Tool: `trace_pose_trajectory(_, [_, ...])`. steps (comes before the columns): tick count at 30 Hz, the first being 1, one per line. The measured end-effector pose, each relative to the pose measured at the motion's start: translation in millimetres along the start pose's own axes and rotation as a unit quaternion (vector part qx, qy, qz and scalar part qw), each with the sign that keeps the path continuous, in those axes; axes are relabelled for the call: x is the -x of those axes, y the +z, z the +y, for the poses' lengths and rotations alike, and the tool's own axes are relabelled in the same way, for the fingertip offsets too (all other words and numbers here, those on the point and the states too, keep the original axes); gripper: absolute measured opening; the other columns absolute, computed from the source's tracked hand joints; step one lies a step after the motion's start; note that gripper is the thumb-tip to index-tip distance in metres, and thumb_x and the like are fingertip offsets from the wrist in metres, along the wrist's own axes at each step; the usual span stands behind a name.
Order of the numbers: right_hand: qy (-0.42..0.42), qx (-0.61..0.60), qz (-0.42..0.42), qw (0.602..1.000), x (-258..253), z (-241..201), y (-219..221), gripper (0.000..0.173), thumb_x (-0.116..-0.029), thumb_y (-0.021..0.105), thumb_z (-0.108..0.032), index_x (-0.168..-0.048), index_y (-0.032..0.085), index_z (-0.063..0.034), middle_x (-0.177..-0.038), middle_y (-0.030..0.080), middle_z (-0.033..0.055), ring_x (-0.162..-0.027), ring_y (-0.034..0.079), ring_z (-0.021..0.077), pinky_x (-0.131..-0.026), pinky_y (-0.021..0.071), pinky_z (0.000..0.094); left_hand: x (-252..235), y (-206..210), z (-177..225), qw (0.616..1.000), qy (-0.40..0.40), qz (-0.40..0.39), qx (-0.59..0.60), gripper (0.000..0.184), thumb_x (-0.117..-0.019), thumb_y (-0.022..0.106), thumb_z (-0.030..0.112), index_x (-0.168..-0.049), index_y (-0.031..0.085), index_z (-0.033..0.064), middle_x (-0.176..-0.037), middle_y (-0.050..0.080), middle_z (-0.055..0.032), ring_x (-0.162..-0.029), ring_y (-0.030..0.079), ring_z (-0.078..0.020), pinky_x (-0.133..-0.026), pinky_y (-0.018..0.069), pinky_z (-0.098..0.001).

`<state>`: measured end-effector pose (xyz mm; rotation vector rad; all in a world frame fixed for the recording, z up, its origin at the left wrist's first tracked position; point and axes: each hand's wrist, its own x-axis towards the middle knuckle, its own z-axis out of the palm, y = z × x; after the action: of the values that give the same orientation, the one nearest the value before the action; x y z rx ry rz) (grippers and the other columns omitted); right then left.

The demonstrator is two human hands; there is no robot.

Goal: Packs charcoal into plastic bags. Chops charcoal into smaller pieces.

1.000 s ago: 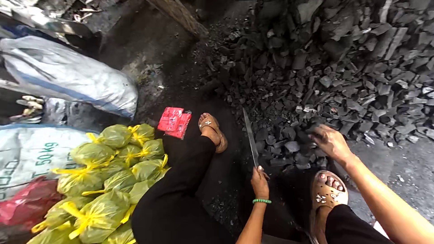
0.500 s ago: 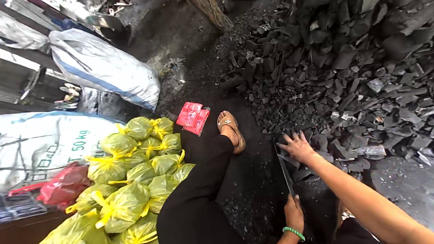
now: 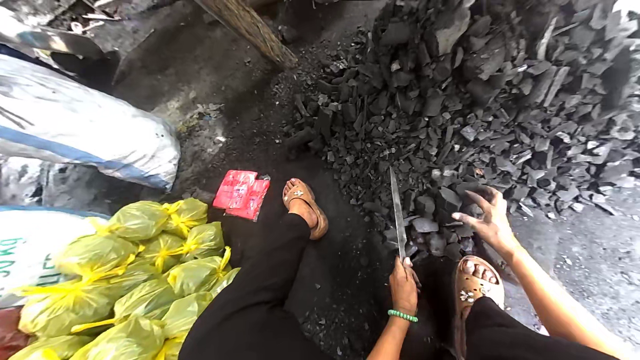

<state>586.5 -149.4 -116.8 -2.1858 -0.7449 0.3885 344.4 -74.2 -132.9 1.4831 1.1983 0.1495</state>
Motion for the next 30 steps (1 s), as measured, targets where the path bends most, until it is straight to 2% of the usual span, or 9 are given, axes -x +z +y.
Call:
trace_pose_trajectory(3, [0.059, -0.102, 0.051, 0.992, 17, 17, -13, 0.026, -0.0987, 0.066, -0.013, -0.120, 0.070, 0.0027, -0.148, 0.041, 0.0315, -0.131, 0.049, 0.0424, -0.104, 0.0479, 0.0551, 6, 4, 1, 1.000, 0.021, -0.010, -0.013, 0.032, -0.1106, 0.039, 0.014, -0.118, 0.058, -0.0107, -0.070, 0.060, -0.0075, -0.057, 0.062, -0.0141, -0.058, 0.0561, -0.0305])
trace_pose_trajectory(6, [0.115, -0.199, 0.115, 0.966, 26, 39, -17, 0.014, -0.0968, 0.066, -0.004, -0.106, 0.070, 0.0065, -0.126, 0.059, 0.0220, -0.112, 0.059, 0.0250, -0.098, 0.0508, 0.0410, 10, 10, 5, 0.998, 0.045, -0.031, -0.036, 0.033, -0.1106, 0.039, 0.015, -0.117, 0.059, -0.0105, -0.071, 0.061, -0.0081, -0.059, 0.062, -0.0156, -0.060, 0.0565, -0.0321])
trace_pose_trajectory(9, [0.158, -0.320, 0.178, 0.917, 39, 54, -22, 0.019, -0.0940, 0.063, 0.006, -0.113, 0.062, 0.0035, -0.101, 0.066, 0.0067, -0.085, 0.064, 0.0077, -0.080, 0.0567, 0.0274, 14, 14, 8, 0.992, 0.087, -0.051, -0.071, 0.034, -0.1100, 0.040, 0.016, -0.117, 0.061, -0.0104, -0.072, 0.063, -0.0095, -0.060, 0.063, -0.0179, -0.061, 0.0570, -0.0349])
trace_pose_trajectory(13, [0.224, -0.286, 0.204, 0.909, 66, 73, -34, 0.051, -0.0888, 0.068, 0.007, -0.135, 0.048, 0.0033, -0.113, 0.061, 0.0170, -0.091, 0.064, 0.0175, -0.082, 0.0567, 0.0368, 18, 27, 7, 0.973, 0.152, -0.091, -0.148, 0.036, -0.1089, 0.043, 0.018, -0.117, 0.063, -0.0110, -0.074, 0.066, -0.0142, -0.065, 0.067, -0.0251, -0.067, 0.0584, -0.0420])
trace_pose_trajectory(17, [0.259, -0.149, 0.112, 0.948, 73, 82, -38, 0.039, -0.0923, 0.074, -0.004, -0.127, 0.060, 0.0072, -0.117, 0.066, 0.0291, -0.109, 0.065, 0.0386, -0.096, 0.0493, 0.0589, 16, 42, 26, 0.942, 0.192, -0.155, -0.226, 0.037, -0.1089, 0.044, 0.020, -0.113, 0.066, -0.0091, -0.080, 0.068, -0.0194, -0.076, 0.069, -0.0326, -0.077, 0.0564, -0.0502])
trace_pose_trajectory(19, [0.267, -0.118, 0.107, 0.950, 69, 75, -39, 0.036, -0.0926, 0.075, -0.007, -0.122, 0.062, 0.0075, -0.113, 0.066, 0.0294, -0.106, 0.064, 0.0410, -0.094, 0.0481, 0.0614, 16, 49, 53, 0.930, 0.217, -0.182, -0.235, 0.036, -0.1085, 0.044, 0.020, -0.112, 0.066, -0.0085, -0.082, 0.068, -0.0206, -0.078, 0.069, -0.0346, -0.078, 0.0557, -0.0520])
trace_pose_trajectory(22, [0.321, -0.080, 0.073, 0.941, 64, 65, -44, 0.038, -0.0917, 0.079, -0.015, -0.117, 0.064, 0.0081, -0.109, 0.067, 0.0309, -0.103, 0.064, 0.0458, -0.092, 0.0467, 0.0660, 25, 59, 102, 0.920, 0.319, -0.149, -0.174, 0.029, -0.1061, 0.051, 0.016, -0.103, 0.067, -0.0088, -0.074, 0.065, -0.0192, -0.068, 0.067, -0.0326, -0.067, 0.0553, -0.0485])
trace_pose_trajectory(25, [0.369, -0.092, 0.040, 0.924, 65, 69, -43, 0.033, -0.0928, 0.078, -0.019, -0.110, 0.065, 0.0073, -0.100, 0.068, 0.0280, -0.090, 0.067, 0.0411, -0.084, 0.0511, 0.0615, 27, 71, 137, 0.890, 0.446, -0.074, -0.056, 0.027, -0.1062, 0.049, 0.016, -0.101, 0.065, -0.0052, -0.065, 0.059, -0.0089, -0.055, 0.059, -0.0182, -0.053, 0.0527, -0.0327])
trace_pose_trajectory(30, [0.420, -0.227, 0.117, 0.871, 74, 58, -25, 0.024, -0.0987, 0.070, -0.014, -0.107, 0.064, 0.0077, -0.091, 0.069, 0.0214, -0.074, 0.069, 0.0268, -0.073, 0.0587, 0.0456, 33, 78, 141, 0.860, 0.511, -0.012, 0.000, 0.037, -0.1098, 0.044, 0.027, -0.101, 0.062, -0.0037, -0.066, 0.058, -0.0062, -0.057, 0.058, -0.0113, -0.057, 0.0537, -0.0242])
